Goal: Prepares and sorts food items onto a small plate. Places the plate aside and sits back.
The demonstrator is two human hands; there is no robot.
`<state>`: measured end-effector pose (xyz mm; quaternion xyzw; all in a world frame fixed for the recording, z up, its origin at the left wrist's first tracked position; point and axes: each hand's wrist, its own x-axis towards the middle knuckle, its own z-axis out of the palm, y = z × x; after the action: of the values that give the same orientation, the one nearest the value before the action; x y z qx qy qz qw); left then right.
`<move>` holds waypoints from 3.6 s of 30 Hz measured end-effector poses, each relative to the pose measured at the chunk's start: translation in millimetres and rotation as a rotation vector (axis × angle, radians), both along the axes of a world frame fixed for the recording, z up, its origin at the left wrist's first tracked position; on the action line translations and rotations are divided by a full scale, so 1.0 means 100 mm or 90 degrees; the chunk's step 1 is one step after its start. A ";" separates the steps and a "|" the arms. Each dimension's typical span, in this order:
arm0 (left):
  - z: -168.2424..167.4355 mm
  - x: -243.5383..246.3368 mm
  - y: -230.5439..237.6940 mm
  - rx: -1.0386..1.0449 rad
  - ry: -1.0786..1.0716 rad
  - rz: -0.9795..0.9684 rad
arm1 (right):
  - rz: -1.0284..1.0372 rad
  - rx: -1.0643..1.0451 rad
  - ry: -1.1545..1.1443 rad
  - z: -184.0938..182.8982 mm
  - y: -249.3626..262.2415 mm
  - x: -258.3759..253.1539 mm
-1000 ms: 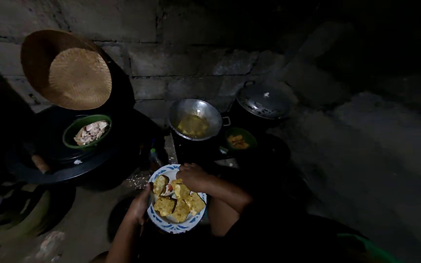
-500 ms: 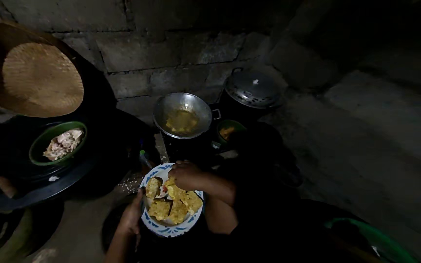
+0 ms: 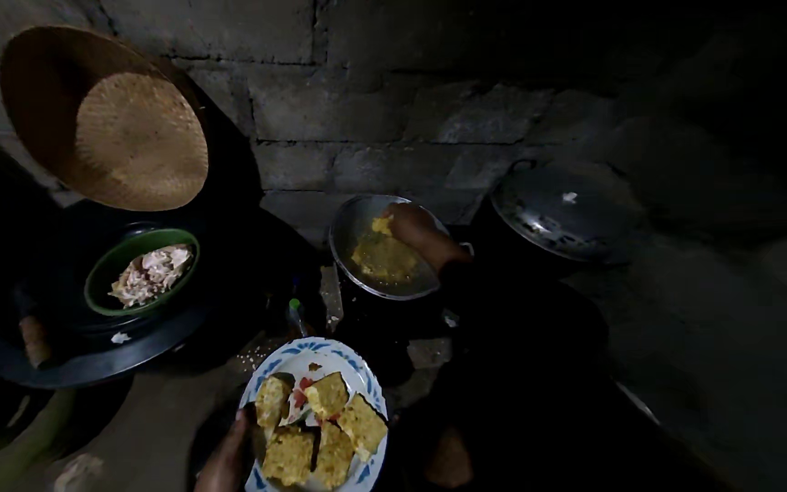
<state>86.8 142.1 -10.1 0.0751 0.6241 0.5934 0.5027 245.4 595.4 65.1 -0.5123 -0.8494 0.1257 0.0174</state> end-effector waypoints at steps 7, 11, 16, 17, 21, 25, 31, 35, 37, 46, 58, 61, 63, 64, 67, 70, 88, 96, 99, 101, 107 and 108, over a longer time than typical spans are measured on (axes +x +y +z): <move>0.04 -0.17 -0.11 0.062 -0.046 0.006 | 0.029 0.013 -0.053 -0.26 -0.01 -0.37; 0.08 -0.20 -0.13 0.031 -0.024 0.003 | 0.039 0.022 -0.079 -0.55 0.19 -0.49; 0.11 -0.20 -0.21 0.051 -0.004 0.045 | -0.027 0.181 0.086 -0.27 0.12 -0.46; 0.13 -0.20 -0.22 0.055 -0.003 0.054 | -0.027 0.189 0.145 -0.06 -0.05 -0.40; 0.13 -0.20 -0.32 0.050 -0.005 0.076 | 0.107 0.265 0.412 0.58 -1.38 0.07; 0.18 -0.06 -0.33 0.012 0.017 0.082 | 0.337 0.110 0.445 0.38 -2.80 0.22; 0.38 0.16 -0.49 -0.014 -0.002 0.093 | 0.336 -0.140 0.100 0.64 -3.53 0.25; 0.41 0.12 -0.72 0.079 -0.052 0.106 | 0.260 -0.030 0.066 0.67 -3.62 0.45; 0.45 0.07 -0.84 0.111 -0.052 0.113 | 0.233 -0.052 -0.039 0.64 -3.79 0.46; 0.51 -0.02 -1.30 0.114 -0.081 0.113 | 0.261 0.007 -0.070 0.55 -4.29 0.12; 0.37 -0.38 -1.82 0.102 -0.060 0.319 | 0.044 -0.428 0.313 -0.02 -4.76 -0.15; 0.39 -0.44 -1.94 0.122 -0.057 0.357 | -0.055 -0.654 0.408 -0.16 -4.92 -0.44; 0.40 -0.48 -2.00 0.171 -0.064 0.399 | -0.109 -0.723 0.496 -0.20 -4.97 -0.72; 0.41 -0.51 -2.03 0.211 -0.070 0.431 | -0.137 -0.749 0.527 -0.20 -4.98 -0.86; 0.51 -0.64 -2.05 0.293 -0.094 0.540 | -0.154 -0.785 0.581 -0.09 -4.98 -1.37; 0.55 -0.73 -2.06 0.292 -0.098 0.593 | -0.116 -0.797 0.637 0.08 -4.96 -2.01; 0.51 -0.88 -1.87 0.189 -0.107 0.564 | -0.171 -0.737 0.854 0.05 -4.39 -4.51; 0.54 -0.89 -1.92 0.198 -0.087 0.609 | 0.272 -0.455 0.565 -0.34 -4.78 -3.33; 0.57 -0.81 -1.93 0.189 -0.053 0.601 | 0.413 -0.413 0.282 -0.85 -5.13 -2.01; 0.53 -0.73 -1.90 0.190 -0.029 0.589 | 0.471 -0.459 0.026 -1.18 -5.27 -1.11; 0.49 -0.54 -1.89 0.144 0.025 0.559 | 0.529 -0.493 -0.429 -1.30 -5.26 0.45; 0.46 -0.53 -1.89 0.132 0.034 0.560 | 0.491 -0.474 -0.378 -1.20 -5.18 0.50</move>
<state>34.2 -47.0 35.8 -0.1322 0.5467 0.8078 0.1760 295.9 76.9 -54.9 -0.1528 -0.8410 0.2633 -0.4472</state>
